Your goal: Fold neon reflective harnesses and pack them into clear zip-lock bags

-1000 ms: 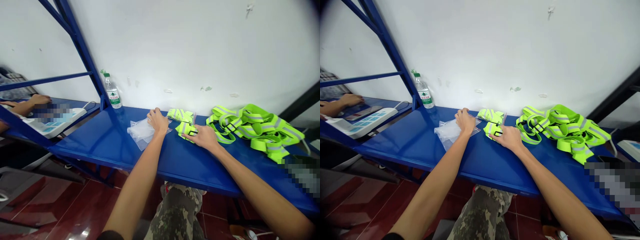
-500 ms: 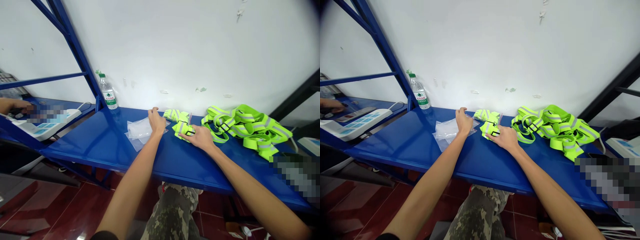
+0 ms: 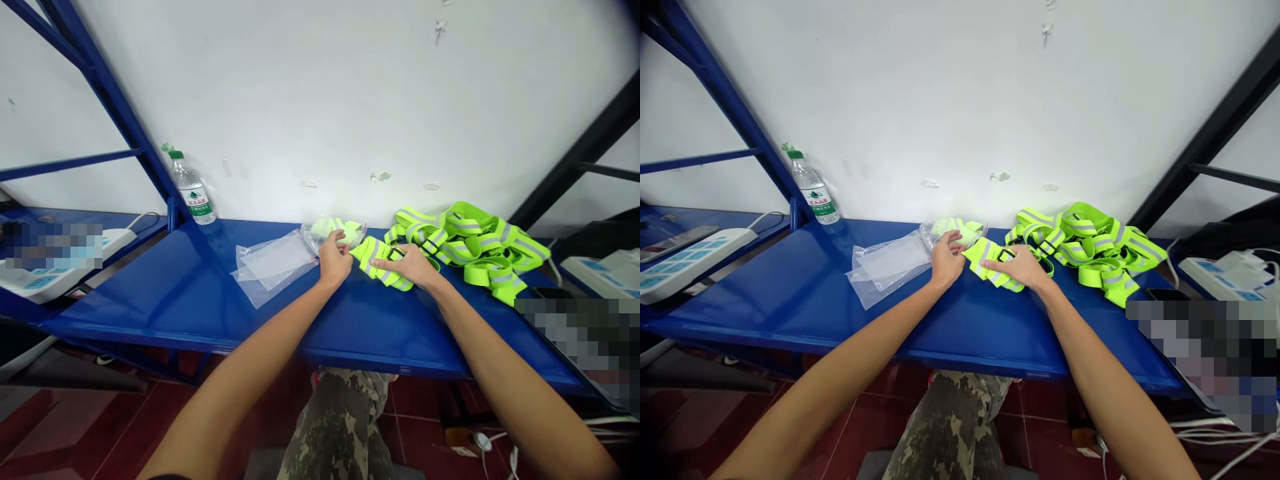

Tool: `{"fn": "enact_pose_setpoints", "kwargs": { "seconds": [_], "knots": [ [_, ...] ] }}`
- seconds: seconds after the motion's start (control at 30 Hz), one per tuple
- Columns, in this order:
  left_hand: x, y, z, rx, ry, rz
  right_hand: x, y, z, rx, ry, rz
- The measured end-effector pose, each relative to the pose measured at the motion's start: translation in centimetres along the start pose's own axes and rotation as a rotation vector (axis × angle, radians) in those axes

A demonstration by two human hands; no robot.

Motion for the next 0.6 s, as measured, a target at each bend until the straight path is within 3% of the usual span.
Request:
{"fn": "enact_pose_setpoints", "kwargs": {
  "seconds": [0.07, 0.23, 0.37, 0.6],
  "knots": [
    [0.0, -0.4, -0.1, 0.046, 0.089, -0.055, -0.3, -0.1, 0.3, -0.012, -0.004, -0.051],
    [-1.0, -1.2, -0.2, 0.171, 0.282, -0.316, 0.5, -0.5, 0.9, -0.033, -0.022, -0.016],
    [-0.7, -1.4, -0.8, 0.260, 0.378, -0.327, 0.2, -0.4, 0.7, -0.008, 0.051, -0.066],
    [-0.9, -1.0, 0.7, 0.155, 0.359, -0.397, -0.5, -0.1, 0.7, -0.038, 0.005, -0.119]
  ]
}}
Point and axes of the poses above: each hand's wrist, its own y-axis away from the middle knuckle, its own x-axis out of the back of the hand, z = x × y, the point moved 8 cm from there along -y, towards the middle knuckle, and after that the axes turned 9 degrees about -y, right-handed, at the moved point
